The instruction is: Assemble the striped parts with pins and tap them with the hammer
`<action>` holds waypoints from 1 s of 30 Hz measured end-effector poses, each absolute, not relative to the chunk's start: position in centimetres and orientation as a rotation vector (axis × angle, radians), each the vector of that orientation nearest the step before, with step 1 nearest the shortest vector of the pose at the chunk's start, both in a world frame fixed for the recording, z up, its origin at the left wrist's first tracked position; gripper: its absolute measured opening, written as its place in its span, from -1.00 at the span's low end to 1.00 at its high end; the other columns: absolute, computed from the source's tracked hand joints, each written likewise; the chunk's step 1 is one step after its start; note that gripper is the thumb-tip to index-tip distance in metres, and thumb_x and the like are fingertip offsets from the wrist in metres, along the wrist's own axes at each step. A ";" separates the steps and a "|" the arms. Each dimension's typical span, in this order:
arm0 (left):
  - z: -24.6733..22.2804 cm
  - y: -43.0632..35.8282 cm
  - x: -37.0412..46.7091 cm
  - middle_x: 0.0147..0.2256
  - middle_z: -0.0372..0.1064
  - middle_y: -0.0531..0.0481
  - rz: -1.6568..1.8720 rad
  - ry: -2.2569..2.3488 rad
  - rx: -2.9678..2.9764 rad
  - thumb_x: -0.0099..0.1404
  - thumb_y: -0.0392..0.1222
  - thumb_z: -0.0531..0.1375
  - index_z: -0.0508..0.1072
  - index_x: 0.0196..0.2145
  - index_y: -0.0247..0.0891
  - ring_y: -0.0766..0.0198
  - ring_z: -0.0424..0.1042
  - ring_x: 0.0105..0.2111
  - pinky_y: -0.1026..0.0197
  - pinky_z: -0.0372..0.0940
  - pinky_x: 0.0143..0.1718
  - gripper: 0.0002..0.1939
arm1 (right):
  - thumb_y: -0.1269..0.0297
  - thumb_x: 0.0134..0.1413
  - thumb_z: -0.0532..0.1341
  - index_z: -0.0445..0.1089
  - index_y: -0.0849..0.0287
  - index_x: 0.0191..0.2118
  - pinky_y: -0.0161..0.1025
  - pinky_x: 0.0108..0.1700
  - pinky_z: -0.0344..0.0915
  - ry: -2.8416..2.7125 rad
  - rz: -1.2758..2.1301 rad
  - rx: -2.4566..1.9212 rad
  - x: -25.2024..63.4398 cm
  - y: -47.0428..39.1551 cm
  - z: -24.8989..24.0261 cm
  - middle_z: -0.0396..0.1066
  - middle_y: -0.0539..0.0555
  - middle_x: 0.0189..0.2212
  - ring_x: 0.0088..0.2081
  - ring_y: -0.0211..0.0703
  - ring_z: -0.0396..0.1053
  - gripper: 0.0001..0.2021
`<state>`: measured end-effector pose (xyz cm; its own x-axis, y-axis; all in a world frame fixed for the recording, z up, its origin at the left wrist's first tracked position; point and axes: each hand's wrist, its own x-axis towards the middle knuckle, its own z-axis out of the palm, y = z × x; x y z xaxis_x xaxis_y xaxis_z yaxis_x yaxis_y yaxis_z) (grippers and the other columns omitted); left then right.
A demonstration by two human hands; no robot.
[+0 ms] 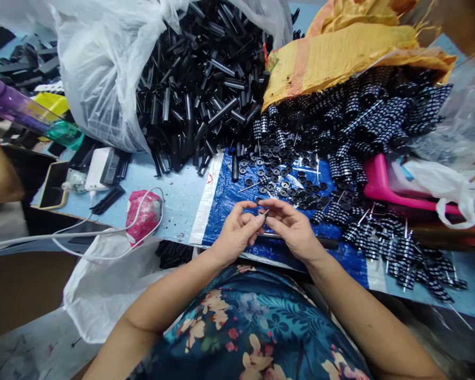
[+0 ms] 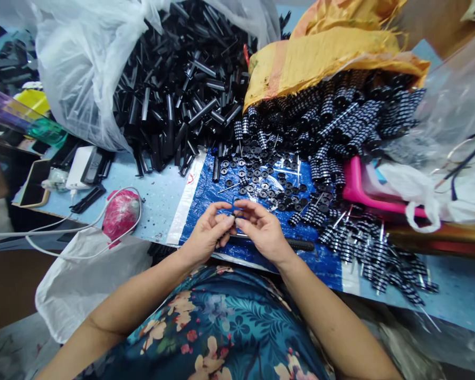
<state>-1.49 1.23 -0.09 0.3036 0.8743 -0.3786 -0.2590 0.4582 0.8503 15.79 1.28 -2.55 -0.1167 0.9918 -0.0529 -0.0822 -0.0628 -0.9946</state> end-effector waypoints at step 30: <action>0.4 1.3 -1.2 -0.52 0.40 0.08 0.767 0.998 0.727 0.15 0.11 0.36 0.44 -0.24 -0.33 0.51 0.19 -0.68 0.38 0.02 -0.64 -0.56 | 0.03 -0.02 0.46 0.43 0.07 -0.27 -0.16 -0.14 0.50 -0.515 1.663 -1.072 13.6 0.9 -0.9 0.59 0.03 -0.24 -0.22 -0.13 0.53 -0.69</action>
<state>-1.25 1.27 0.37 0.3377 0.8275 -0.4485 -0.2208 0.5329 0.8169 13.64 0.85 -0.87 -0.0559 0.9163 -0.3967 -0.5314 -0.3637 -0.7651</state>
